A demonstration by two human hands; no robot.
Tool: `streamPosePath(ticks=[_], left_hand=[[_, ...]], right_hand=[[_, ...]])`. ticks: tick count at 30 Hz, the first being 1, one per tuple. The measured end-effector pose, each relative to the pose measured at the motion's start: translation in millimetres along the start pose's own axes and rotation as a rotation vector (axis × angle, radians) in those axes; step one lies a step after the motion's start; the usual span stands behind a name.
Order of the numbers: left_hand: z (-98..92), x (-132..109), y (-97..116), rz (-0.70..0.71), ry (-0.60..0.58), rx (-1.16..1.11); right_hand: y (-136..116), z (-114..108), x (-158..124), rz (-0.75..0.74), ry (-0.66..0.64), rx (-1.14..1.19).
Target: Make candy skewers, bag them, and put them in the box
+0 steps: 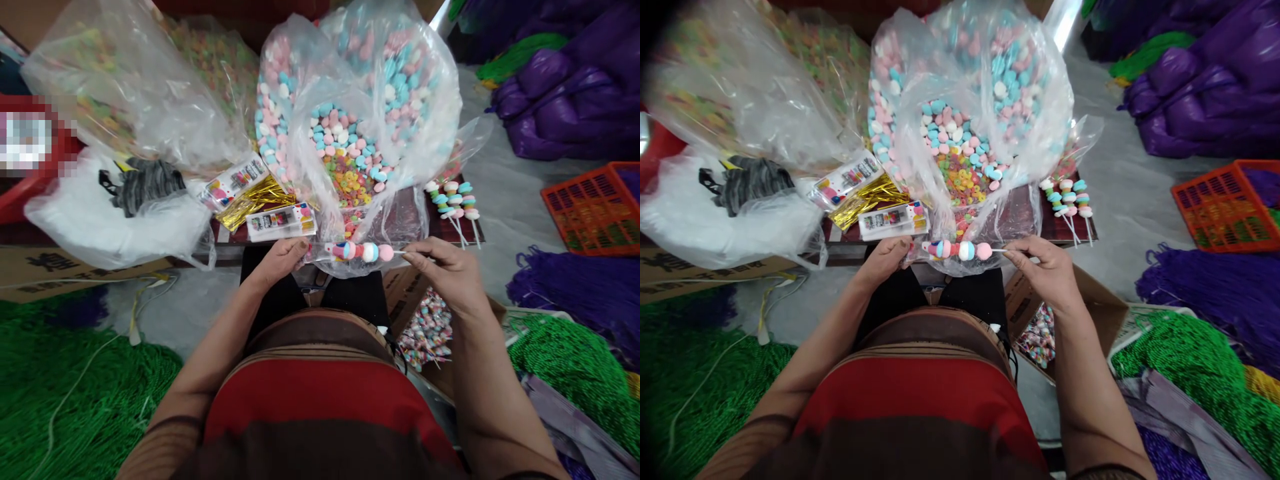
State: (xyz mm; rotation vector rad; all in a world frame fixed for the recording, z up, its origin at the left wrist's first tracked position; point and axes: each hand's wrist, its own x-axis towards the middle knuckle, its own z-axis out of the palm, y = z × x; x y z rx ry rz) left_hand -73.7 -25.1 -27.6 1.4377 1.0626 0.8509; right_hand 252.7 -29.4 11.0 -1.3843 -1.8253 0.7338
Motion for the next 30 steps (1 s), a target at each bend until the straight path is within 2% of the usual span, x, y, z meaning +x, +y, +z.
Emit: streamPosePath(ticks=[3, 7, 10, 15, 23, 30], left_hand=[[-5.1, 0, 8, 0.029, 0.009, 0.126], [-12.6, 3, 19, 0.103, 0.053, 0.299], [-13.3, 4, 22, 0.122, 0.04, 0.343], [-11.2, 5, 18, 0.099, 0.028, 0.349], [-15.5, 0, 14, 0.019, 0.088, 0.178], [-12.0, -1, 3, -0.094, 0.069, -0.153]], right_hand=[[5, -2, -1, -0.044, 0.018, -0.087], [11, -7, 2, -0.176, 0.021, -0.23], [12, -4, 4, -0.215, 0.026, -0.179], [12, 3, 2, -0.138, 0.044, -0.018], [18, 2, -2, -0.036, 0.069, 0.101], [16, 2, -4, -0.001, 0.154, 0.201]])
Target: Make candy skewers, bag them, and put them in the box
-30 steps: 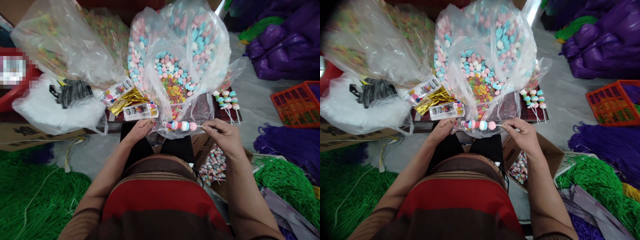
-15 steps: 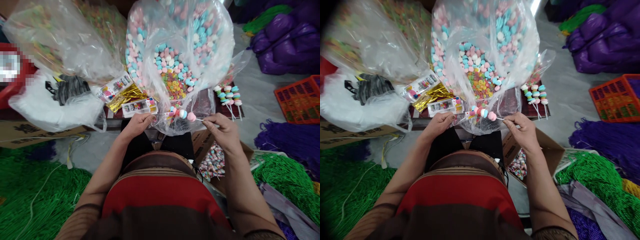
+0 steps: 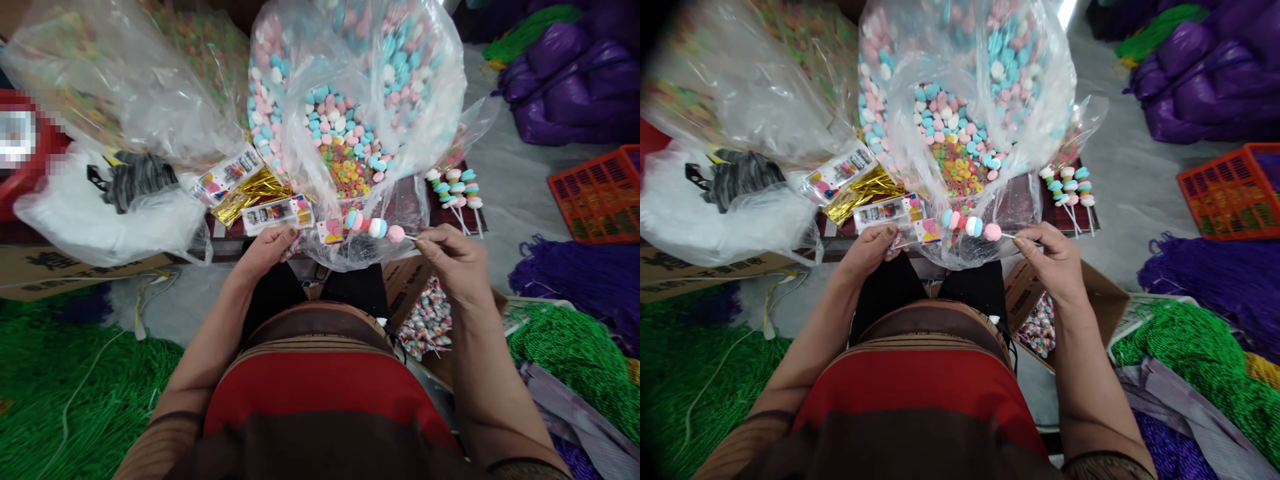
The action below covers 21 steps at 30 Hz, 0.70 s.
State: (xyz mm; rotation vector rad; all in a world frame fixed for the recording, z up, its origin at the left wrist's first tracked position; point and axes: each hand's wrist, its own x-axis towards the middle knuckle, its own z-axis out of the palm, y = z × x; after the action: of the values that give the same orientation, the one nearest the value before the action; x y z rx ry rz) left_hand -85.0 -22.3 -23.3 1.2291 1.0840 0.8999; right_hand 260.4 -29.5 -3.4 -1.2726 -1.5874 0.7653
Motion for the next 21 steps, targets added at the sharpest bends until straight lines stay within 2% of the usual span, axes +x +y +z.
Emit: streamPosePath(ticks=[9, 14, 21], left_hand=[[3.2, 2, -14, -0.051, -0.047, -0.156], [8.0, 3, -17, -0.083, -0.119, -0.215], [9.6, 2, -16, -0.148, -0.143, -0.211]], right_hand=[[-1, 5, -7, -0.045, 0.052, 0.073], [-3, 6, -10, -0.028, 0.047, 0.044], [-5, 3, -13, -0.037, 0.054, 0.011]])
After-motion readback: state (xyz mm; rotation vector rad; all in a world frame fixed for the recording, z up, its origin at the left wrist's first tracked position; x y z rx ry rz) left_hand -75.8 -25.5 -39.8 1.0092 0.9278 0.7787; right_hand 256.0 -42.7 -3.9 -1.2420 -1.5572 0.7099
